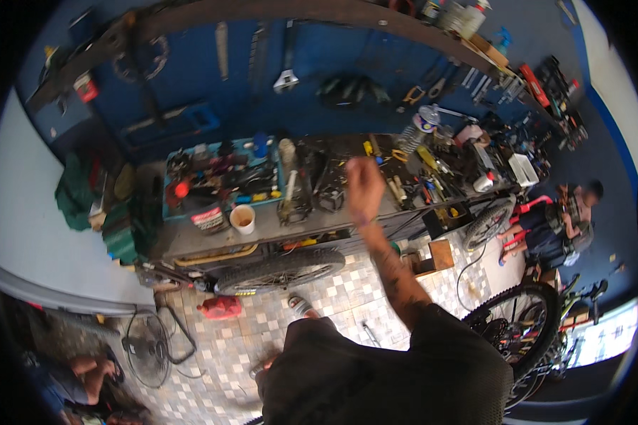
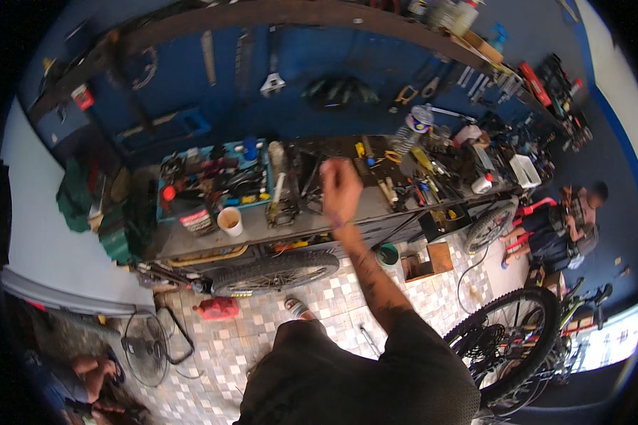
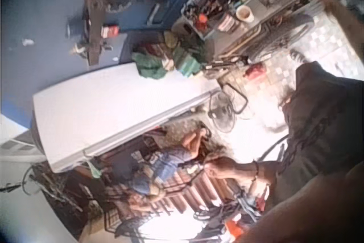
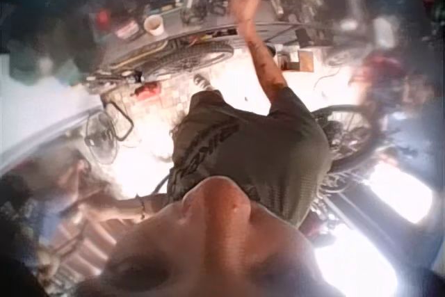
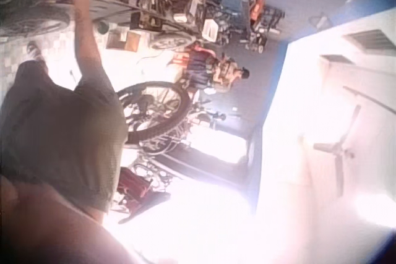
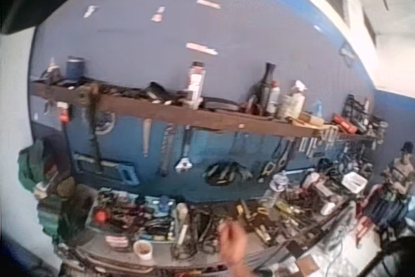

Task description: The person selects small parts from a workbench, then uses a syringe to apply lubricant to the bicycle handlebar brake lever mechanism. They manipulate the lever and handlebar area, then return to the workbench to organize tools and parts.

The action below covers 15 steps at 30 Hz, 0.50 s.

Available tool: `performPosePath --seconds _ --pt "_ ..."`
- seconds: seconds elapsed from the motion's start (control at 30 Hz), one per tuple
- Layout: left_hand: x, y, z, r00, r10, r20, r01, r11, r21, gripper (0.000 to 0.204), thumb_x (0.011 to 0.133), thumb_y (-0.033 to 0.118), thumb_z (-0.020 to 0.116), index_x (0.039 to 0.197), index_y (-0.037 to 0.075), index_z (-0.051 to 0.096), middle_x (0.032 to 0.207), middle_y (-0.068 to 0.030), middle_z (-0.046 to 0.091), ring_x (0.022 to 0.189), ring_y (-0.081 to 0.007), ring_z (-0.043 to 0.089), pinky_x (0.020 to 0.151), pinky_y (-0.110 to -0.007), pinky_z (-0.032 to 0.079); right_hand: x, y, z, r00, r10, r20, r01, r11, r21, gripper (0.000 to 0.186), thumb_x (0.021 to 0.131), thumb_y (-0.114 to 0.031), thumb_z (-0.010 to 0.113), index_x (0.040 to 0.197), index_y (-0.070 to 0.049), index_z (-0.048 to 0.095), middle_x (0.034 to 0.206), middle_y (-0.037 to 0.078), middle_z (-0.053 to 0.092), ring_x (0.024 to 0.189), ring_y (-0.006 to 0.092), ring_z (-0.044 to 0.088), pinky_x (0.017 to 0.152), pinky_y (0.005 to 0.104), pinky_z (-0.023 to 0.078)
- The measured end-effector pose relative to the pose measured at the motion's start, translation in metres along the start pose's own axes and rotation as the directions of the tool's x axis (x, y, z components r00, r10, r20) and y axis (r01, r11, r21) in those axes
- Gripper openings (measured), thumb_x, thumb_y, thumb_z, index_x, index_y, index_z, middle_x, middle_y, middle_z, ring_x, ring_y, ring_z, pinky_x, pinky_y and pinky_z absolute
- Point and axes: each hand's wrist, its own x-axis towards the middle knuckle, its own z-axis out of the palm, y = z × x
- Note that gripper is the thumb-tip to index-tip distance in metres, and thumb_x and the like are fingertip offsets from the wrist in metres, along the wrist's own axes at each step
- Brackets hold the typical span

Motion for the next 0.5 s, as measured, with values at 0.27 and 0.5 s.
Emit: performPosePath --seconds 0.27,0.5 --pt "-0.036 0.199 0.136 0.950 -0.090 0.298 0.273 0.701 -0.659 0.051 0.111 0.052 0.055 0.104 0.002 0.065 0.075 -0.0047 0.060 0.069 -0.0158 0.056 0.064 -0.033 0.046 0.266 -0.008 -0.047 0.836 -0.543 -0.085 0.519 0.831 -0.201 0.022 0.097 -0.019 0.080 0.113 -0.006 0.072 0.096 0.010 0.071 0.085 0.0284 0.072 0.078 0.0381 0.057" --pt "-0.058 0.201 0.081 0.980 -0.003 0.199 0.120 0.804 -0.582 0.049 0.114 0.043 0.053 0.092 0.000 0.064 0.082 -0.0088 0.062 0.071 -0.0165 0.056 0.066 -0.033 0.043 0.342 0.007 -0.001 0.701 -0.656 0.281 0.708 0.588 -0.392 0.028 0.103 -0.026 0.068 0.127 -0.013 0.074 0.122 0.010 0.074 0.115 0.0305 0.069 0.096 0.0408 0.056"
